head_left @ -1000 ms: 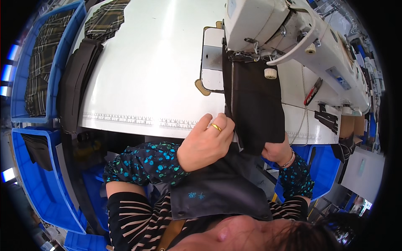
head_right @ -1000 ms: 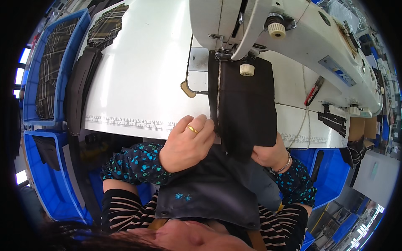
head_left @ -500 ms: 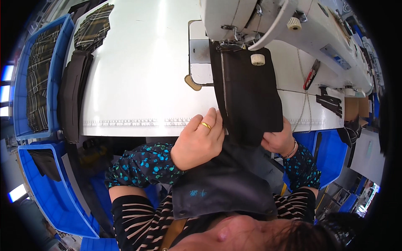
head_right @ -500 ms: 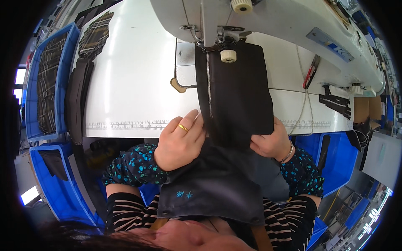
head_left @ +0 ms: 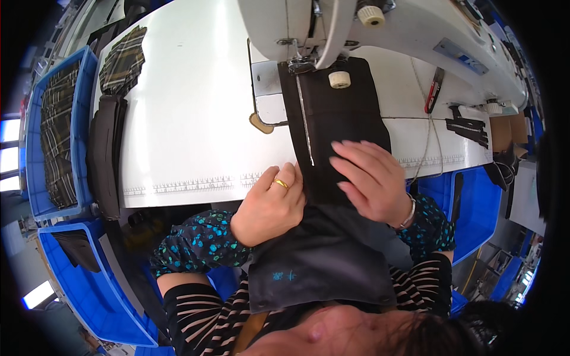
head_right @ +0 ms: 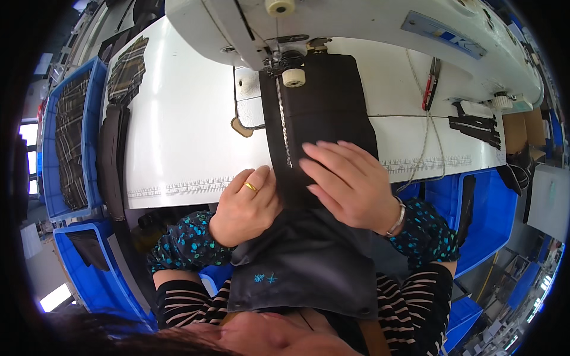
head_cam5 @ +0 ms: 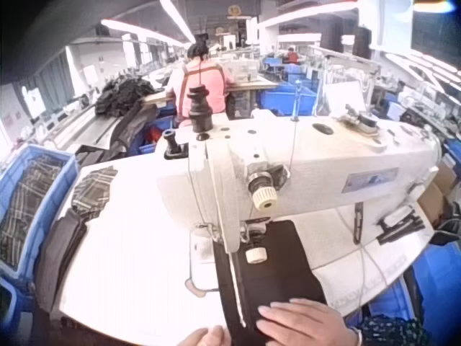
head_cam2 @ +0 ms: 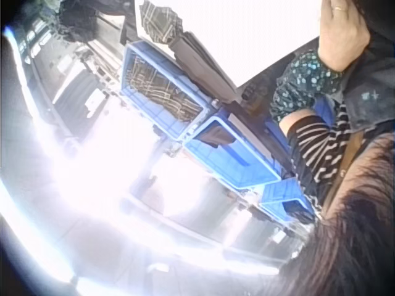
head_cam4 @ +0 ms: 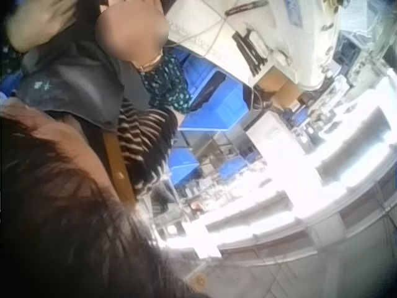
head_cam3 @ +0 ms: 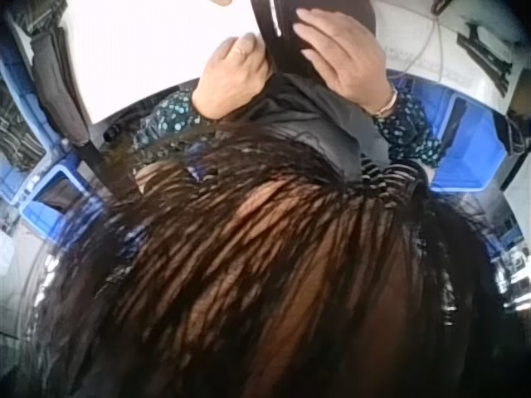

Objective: The person sews a zipper onto a piece of black fabric using an industrial sewing machine. They align the zipper, guide the fabric through the machine, and stitch along the zipper teeth. The person then cuts the thread and inspects the finished seam.

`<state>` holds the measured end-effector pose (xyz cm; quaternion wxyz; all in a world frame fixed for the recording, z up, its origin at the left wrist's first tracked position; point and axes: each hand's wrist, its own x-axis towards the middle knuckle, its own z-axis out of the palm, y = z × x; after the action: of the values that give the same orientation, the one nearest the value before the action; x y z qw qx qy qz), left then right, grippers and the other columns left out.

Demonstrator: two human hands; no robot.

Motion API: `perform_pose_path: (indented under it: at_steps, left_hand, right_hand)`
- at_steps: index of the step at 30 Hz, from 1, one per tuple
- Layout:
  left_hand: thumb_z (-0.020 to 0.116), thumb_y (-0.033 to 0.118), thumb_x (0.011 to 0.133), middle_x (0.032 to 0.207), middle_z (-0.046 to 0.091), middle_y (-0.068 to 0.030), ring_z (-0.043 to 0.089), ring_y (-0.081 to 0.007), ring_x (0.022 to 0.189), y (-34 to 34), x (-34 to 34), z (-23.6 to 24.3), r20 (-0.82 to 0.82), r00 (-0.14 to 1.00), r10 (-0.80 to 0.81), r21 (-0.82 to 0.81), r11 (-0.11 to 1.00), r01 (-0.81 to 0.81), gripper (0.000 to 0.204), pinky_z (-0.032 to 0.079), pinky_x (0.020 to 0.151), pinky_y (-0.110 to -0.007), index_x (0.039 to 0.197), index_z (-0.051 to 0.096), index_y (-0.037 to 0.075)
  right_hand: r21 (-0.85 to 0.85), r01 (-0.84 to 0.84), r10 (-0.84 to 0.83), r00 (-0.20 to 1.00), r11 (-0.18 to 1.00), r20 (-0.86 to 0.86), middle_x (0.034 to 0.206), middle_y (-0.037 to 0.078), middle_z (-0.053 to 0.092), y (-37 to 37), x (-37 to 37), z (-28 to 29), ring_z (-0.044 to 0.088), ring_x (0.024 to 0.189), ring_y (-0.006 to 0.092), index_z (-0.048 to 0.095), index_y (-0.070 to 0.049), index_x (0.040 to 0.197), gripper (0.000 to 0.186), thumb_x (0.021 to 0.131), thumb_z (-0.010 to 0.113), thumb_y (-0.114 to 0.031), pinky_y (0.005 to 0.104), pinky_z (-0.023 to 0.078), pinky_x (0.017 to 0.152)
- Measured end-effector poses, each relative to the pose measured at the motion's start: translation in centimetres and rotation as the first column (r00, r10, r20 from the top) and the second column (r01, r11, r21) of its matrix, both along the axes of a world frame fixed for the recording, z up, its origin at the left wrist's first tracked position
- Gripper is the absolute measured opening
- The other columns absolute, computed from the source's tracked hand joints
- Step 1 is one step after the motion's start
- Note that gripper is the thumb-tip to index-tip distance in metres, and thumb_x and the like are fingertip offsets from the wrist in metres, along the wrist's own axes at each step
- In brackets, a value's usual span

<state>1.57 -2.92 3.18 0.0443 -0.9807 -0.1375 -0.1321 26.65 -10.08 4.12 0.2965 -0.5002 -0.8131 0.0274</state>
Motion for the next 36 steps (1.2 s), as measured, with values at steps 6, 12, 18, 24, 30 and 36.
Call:
perform_pose_path:
  at_steps: [6, 12, 18, 24, 30, 36]
  left_hand:
    - [0.077, 0.017, 0.074, 0.111, 0.071, -0.0166, 0.064, -0.0314, 0.113, 0.0, -0.3, -1.0, 0.112, 0.993, 0.023, -0.008, 1.000, -0.022, 0.022, 0.057, 0.094, -0.042, 0.088, 0.075, 0.000]
    - [0.079, 0.014, 0.072, 0.112, 0.072, -0.0123, 0.067, -0.0287, 0.108, 0.1, -0.2, -1.6, 0.237, 0.966, 0.102, -0.030, 0.995, -0.098, 0.026, 0.057, 0.091, -0.042, 0.096, 0.076, 0.004]
    - [0.080, 0.008, 0.070, 0.116, 0.073, -0.0080, 0.068, -0.0264, 0.106, 0.6, 0.7, -0.4, 0.341, 0.892, 0.297, -0.149, 0.954, -0.261, 0.039, 0.056, 0.088, -0.042, 0.109, 0.076, 0.008]
    - [0.072, 0.010, 0.078, 0.120, 0.074, -0.0130, 0.071, -0.0257, 0.101, 0.2, 1.0, -0.2, 0.255, 0.965, 0.058, 0.018, 0.998, -0.065, 0.034, 0.062, 0.081, -0.033, 0.109, 0.079, -0.002]
    - [0.070, 0.013, 0.078, 0.120, 0.074, -0.0141, 0.066, -0.0262, 0.111, 0.0, 1.3, 0.7, 0.150, 0.988, 0.019, 0.083, 0.996, -0.032, 0.035, 0.059, 0.089, -0.034, 0.108, 0.079, -0.002]
    - [0.073, 0.023, 0.083, 0.121, 0.074, -0.0113, 0.064, -0.0279, 0.119, 0.5, 0.6, 0.8, 0.105, 0.994, -0.001, -0.006, 1.000, 0.002, 0.038, 0.058, 0.095, -0.038, 0.112, 0.077, -0.001]
  right_hand:
    - [-0.228, 0.152, -0.108, 0.975, 0.962, 0.195, 0.167, 0.014, 0.043, 3.0, -1.7, -2.1, 0.043, 0.151, 0.0345, 0.052, -0.013, 0.157, 0.079, 0.089, 0.074, -0.047, 0.0572, 0.035, 0.121]
    - [-0.223, 0.142, -0.086, 0.966, 0.964, 0.242, 0.167, 0.013, 0.043, 2.9, -1.3, -2.3, 0.041, 0.153, 0.0339, 0.053, -0.016, 0.157, 0.079, 0.089, 0.072, -0.053, 0.0606, 0.033, 0.121]
    - [-0.224, 0.151, -0.092, 0.963, 0.963, 0.253, 0.167, 0.012, 0.042, 2.8, -1.5, -2.5, 0.039, 0.154, 0.0328, 0.053, -0.015, 0.156, 0.081, 0.088, 0.073, -0.054, 0.0645, 0.027, 0.122]
    - [-0.254, 0.133, -0.075, 0.971, 0.958, 0.226, 0.167, 0.012, 0.042, 2.9, -1.3, -2.2, 0.039, 0.154, 0.0311, 0.053, -0.016, 0.156, 0.077, 0.089, 0.075, -0.047, 0.0676, 0.023, 0.123]
    - [-0.261, 0.128, -0.055, 0.961, 0.957, 0.269, 0.168, 0.012, 0.041, 3.1, -1.1, -2.0, 0.037, 0.155, 0.0317, 0.051, -0.017, 0.158, 0.069, 0.095, 0.071, -0.038, 0.0669, 0.024, 0.123]
    - [-0.257, 0.123, -0.054, 0.963, 0.959, 0.262, 0.169, 0.012, 0.040, 2.9, -1.1, -2.1, 0.037, 0.155, 0.0318, 0.052, -0.017, 0.158, 0.073, 0.092, 0.074, -0.041, 0.0675, 0.025, 0.123]
